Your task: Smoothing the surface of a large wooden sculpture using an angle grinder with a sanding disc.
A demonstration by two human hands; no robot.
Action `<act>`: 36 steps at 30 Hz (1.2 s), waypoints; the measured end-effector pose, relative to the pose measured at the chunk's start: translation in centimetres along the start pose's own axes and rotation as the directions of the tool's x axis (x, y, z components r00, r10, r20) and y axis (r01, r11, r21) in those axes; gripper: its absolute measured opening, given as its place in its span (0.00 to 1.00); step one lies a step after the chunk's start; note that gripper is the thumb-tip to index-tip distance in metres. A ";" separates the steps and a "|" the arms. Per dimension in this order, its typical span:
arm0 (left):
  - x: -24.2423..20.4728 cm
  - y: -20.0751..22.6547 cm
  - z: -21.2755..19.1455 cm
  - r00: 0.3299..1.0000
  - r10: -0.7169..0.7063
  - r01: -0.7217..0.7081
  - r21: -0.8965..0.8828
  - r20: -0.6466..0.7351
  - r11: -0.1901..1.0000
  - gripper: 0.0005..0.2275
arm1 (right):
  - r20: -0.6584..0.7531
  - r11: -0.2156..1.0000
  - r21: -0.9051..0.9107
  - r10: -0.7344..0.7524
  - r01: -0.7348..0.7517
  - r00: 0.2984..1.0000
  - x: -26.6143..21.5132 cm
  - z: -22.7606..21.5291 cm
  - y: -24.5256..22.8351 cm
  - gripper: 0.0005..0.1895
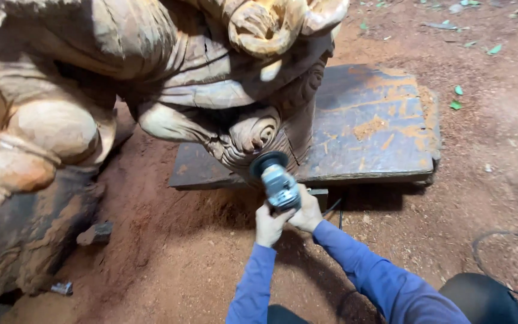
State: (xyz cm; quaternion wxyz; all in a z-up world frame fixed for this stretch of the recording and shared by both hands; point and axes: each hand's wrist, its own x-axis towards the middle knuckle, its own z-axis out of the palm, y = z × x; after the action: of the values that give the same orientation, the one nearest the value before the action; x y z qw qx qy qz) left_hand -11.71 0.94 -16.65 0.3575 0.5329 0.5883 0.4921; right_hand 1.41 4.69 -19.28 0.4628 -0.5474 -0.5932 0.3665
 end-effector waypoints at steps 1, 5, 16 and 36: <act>0.0 -0.2 1.0 1.000 0.002 -0.002 0.006 -0.008 1.000 0.20 | 0.006 1.000 0.007 -0.005 0.005 1.000 -0.2 -0.6 0.7 0.32; -1.3 2.0 3.7 0.999 -0.052 0.052 0.191 -0.003 0.980 0.20 | 0.036 0.999 0.029 -0.038 0.037 0.999 -1.7 -1.9 1.8 0.31; -2.2 7.0 4.0 0.984 0.056 0.009 0.368 -0.166 0.930 0.19 | 0.048 0.988 0.108 -0.117 0.111 0.992 -0.6 -3.9 -2.1 0.31; -3.1 3.1 5.1 0.972 0.002 0.064 0.275 -0.234 0.959 0.20 | 0.119 0.991 0.124 -0.066 0.051 0.991 -0.5 -5.0 -0.7 0.30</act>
State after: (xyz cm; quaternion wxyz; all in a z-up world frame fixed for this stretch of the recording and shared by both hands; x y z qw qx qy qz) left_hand -5.52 -1.27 -15.27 0.2148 0.5077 0.6981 0.4568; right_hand 5.92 3.71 -17.16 0.4682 -0.4770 -0.6132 0.4210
